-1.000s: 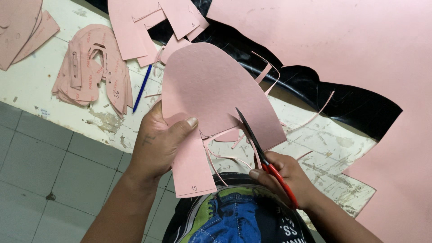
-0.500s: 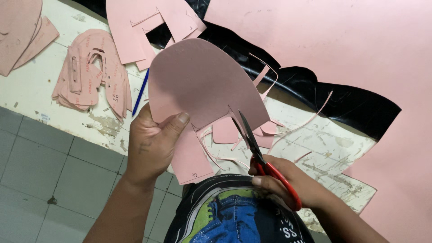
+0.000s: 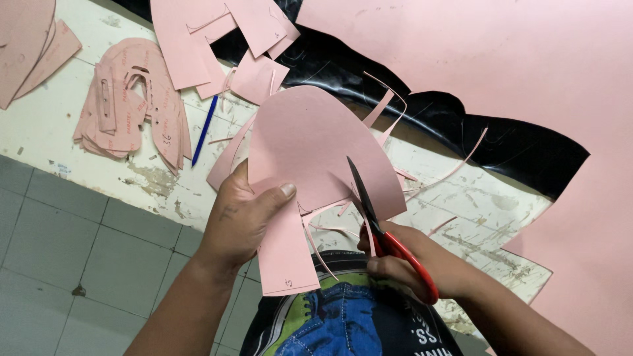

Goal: The person uses red-handled scissors to cut a pink shoe pattern along a pre-drawn outline, then writes on the finished piece with a blue pen. The cut pattern is placed on the table among other similar pieces.

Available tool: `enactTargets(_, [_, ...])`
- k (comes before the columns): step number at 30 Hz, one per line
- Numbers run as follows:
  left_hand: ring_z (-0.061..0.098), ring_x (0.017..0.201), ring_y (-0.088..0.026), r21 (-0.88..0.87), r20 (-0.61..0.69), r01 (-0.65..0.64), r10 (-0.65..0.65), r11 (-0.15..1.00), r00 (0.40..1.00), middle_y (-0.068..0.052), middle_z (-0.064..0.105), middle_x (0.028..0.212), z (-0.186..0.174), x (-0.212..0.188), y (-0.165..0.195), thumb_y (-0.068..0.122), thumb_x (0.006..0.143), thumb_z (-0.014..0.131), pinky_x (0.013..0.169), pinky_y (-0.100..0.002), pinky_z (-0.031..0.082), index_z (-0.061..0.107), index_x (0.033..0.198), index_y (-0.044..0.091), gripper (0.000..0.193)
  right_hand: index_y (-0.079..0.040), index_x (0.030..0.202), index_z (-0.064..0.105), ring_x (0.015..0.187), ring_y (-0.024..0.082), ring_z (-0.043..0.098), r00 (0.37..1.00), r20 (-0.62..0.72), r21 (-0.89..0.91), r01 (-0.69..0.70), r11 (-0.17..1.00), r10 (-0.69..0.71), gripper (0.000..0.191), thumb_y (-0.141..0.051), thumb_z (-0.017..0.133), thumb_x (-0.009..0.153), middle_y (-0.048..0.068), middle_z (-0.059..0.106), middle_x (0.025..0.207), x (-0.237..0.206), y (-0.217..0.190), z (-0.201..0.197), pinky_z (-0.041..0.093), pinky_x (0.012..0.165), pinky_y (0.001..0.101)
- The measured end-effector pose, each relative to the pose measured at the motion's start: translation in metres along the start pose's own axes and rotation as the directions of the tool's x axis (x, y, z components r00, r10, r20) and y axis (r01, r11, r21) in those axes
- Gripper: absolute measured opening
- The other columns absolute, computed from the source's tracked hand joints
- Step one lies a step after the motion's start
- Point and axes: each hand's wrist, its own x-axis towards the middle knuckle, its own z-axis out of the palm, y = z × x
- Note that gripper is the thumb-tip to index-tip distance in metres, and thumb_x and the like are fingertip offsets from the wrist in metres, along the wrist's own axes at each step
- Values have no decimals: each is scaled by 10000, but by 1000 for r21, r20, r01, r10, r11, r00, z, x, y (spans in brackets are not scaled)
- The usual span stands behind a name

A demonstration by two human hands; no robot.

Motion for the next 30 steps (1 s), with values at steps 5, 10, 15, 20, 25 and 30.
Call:
enactTargets(5, [726,942,-213,-52,-27,76,-78,996,997,-200,710,1127,-3,0,-5,12,904,578,804,-344,638,525,1354,-73,462,-44,1039,646,781,167,610,999,-1,38,-51,998,51,396,-359,713,807,71,640,817,1,4,6,525,712,322])
enactTargets(10, [721,961,-216,-79,-33,89,-92,993,995,-206,697,1154,-5,-1,-9,11,902,576,832,-347,627,509,1371,-72,480,-43,1055,650,784,120,603,999,-31,165,-22,986,28,340,-287,731,833,39,637,831,2,6,9,513,697,287])
enactTargets(15, [720,995,-212,-131,-19,62,-65,989,998,-216,687,1183,-5,-3,-13,8,909,573,861,-347,628,497,1386,-72,490,-63,989,631,716,137,594,996,-15,277,-82,957,89,288,-286,725,832,38,617,771,5,8,13,499,653,297])
enactTargets(20, [723,965,-222,-170,-34,80,-87,982,996,-221,687,1159,-5,-3,-17,14,910,580,827,-360,641,498,1382,-65,485,-66,906,615,715,119,531,998,-51,194,58,979,-48,282,-325,719,866,13,547,745,5,10,12,469,652,293])
enactTargets(25, [721,973,-221,-191,-8,50,-53,980,999,-223,683,1163,-6,-3,-20,14,924,579,833,-358,643,500,1375,-70,466,-63,893,607,688,143,531,999,-32,266,10,964,-1,297,-331,723,842,21,545,724,5,11,13,468,636,320])
enactTargets(30, [706,1090,-197,-155,31,-50,55,987,998,-184,682,1216,-6,-1,-16,23,961,550,953,-353,612,498,1396,-53,444,-84,908,636,693,146,555,994,-64,140,-74,987,83,276,-328,730,822,34,583,726,8,12,10,480,651,305])
